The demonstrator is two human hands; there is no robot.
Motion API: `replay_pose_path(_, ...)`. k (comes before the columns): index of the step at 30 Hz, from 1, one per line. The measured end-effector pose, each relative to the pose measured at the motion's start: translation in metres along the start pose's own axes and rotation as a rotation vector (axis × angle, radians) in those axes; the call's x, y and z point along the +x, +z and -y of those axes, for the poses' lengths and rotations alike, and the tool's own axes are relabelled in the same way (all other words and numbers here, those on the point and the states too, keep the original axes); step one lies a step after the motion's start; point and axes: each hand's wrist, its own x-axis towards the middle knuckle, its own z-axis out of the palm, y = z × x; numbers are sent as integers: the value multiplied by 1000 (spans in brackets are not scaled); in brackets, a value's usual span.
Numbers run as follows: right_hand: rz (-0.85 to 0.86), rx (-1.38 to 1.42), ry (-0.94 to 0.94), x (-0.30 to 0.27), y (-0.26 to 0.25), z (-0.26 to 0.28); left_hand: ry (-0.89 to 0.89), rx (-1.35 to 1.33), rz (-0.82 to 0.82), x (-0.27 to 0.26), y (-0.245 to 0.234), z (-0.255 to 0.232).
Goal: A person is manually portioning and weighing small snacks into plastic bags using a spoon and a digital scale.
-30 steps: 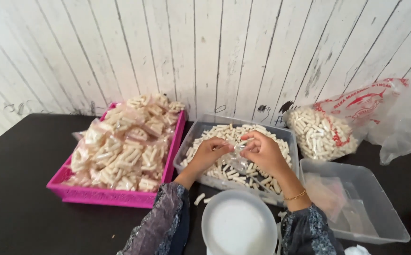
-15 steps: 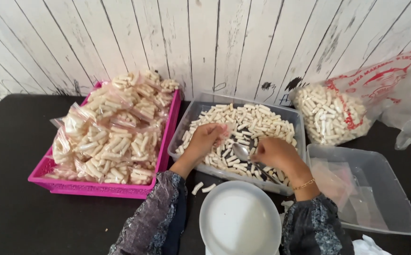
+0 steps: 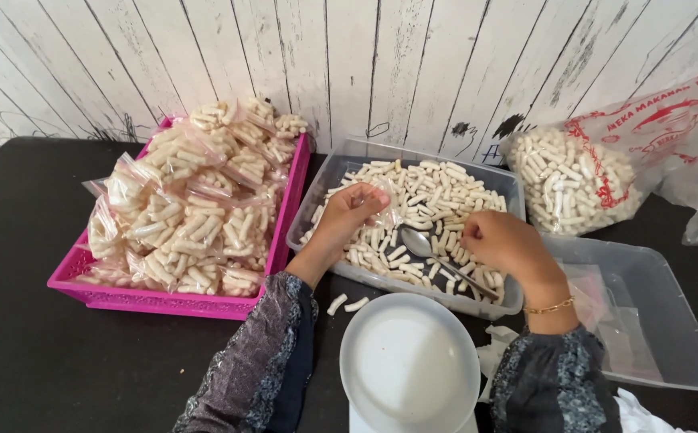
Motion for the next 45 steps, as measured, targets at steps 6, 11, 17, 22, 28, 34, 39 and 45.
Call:
replay_pose_path(6, 139, -160, -24, 36, 71, -21, 9, -23, -32, -5, 4, -9)
replay_pose_path(11, 79, -148, -28, 42, 77, -22, -7, -57, -30, 4, -2, 8)
replay_pose_path(17, -35, -112, 58, 12, 22, -10, 2, -37, -61, 1, -3, 4)
replay_pose_path(22, -304, -68, 129, 24, 23, -51, 30, -77, -57, -6, 3, -7)
replay_pose_path(28, -381, -160, 167, 36, 55, -52, 54, -88, -67, -9, 3, -10)
replay_pose_path(34, -94, 81, -23, -14, 18, 23, 28, -96, -70, -9, 3, -11)
replay_pose_path(39, -105, 321, -74, -11, -1, 11, 2, -141, -94, -1, -2, 5)
replay_pose_path(45, -342, 963, -47, -6, 8, 18, 103, -107, -77, -16, 9, -22)
